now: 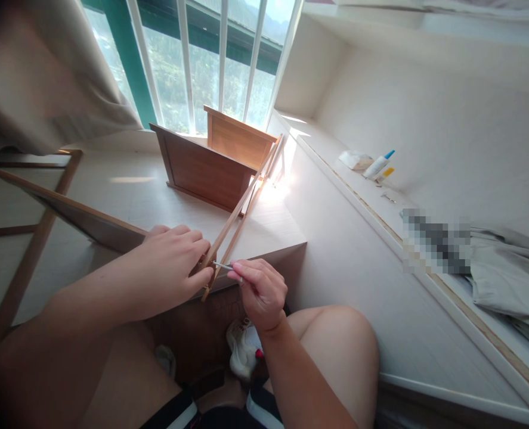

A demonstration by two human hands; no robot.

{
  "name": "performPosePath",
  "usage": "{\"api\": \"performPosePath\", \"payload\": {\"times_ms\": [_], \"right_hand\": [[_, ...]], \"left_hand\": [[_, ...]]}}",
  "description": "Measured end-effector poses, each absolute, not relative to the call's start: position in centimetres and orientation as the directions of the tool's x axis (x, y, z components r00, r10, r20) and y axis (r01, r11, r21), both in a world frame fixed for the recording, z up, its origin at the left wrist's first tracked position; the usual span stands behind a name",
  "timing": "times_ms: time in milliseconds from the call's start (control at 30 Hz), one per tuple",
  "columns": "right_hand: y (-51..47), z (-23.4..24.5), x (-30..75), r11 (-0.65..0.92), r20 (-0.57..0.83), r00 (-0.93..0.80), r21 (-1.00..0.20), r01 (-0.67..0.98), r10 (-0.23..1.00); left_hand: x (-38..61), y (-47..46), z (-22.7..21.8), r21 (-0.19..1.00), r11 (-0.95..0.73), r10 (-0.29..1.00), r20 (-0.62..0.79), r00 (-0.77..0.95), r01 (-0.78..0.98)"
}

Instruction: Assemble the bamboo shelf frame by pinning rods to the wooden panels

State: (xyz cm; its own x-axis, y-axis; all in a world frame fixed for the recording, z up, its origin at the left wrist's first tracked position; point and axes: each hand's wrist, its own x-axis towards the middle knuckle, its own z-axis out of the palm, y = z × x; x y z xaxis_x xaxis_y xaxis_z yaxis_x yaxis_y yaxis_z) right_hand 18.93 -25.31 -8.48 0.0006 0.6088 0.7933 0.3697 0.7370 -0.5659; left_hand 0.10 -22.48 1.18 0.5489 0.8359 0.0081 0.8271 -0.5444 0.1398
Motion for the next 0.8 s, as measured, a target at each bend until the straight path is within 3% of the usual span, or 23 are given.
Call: {"api": "performPosePath", "payload": {"times_ms": [200,467,600,700,800], "right_hand": [[-25.8,-8.1,19.4,0.645,0.683,-0.091,-0.626,0.438,0.725],[-26.3,-7.5,19.1,0.453,0.466,-0.055,-0.815,0.361,0.883],[-26.3,-6.6,18.2,0.107,0.107,-0.038,-0.994,-0.006,0.994],[-26.3,-5.9,17.5,-0.108,-0.087,-0.096,-0.963,-0.248,0.992],[-26.4,-5.7,17.2,-0.165,-0.141,-0.099,-0.94,-0.298,0.985]], "left_hand": [[-0.1,-22.6,1.1,0.128,-0.568,0.822,0.043,0.567,0.813],[-0.2,-22.7,1.2,0.158,-0.567,0.822,0.05,0.567,0.808],[-0.3,-22.7,1.1,0.171,-0.575,0.817,0.067,0.572,0.8],[-0.4,-22.7,1.0,0.164,-0.577,0.816,0.079,0.573,0.8],[-0.3,-22.7,1.0,0.162,-0.577,0.816,0.079,0.572,0.801]]}}
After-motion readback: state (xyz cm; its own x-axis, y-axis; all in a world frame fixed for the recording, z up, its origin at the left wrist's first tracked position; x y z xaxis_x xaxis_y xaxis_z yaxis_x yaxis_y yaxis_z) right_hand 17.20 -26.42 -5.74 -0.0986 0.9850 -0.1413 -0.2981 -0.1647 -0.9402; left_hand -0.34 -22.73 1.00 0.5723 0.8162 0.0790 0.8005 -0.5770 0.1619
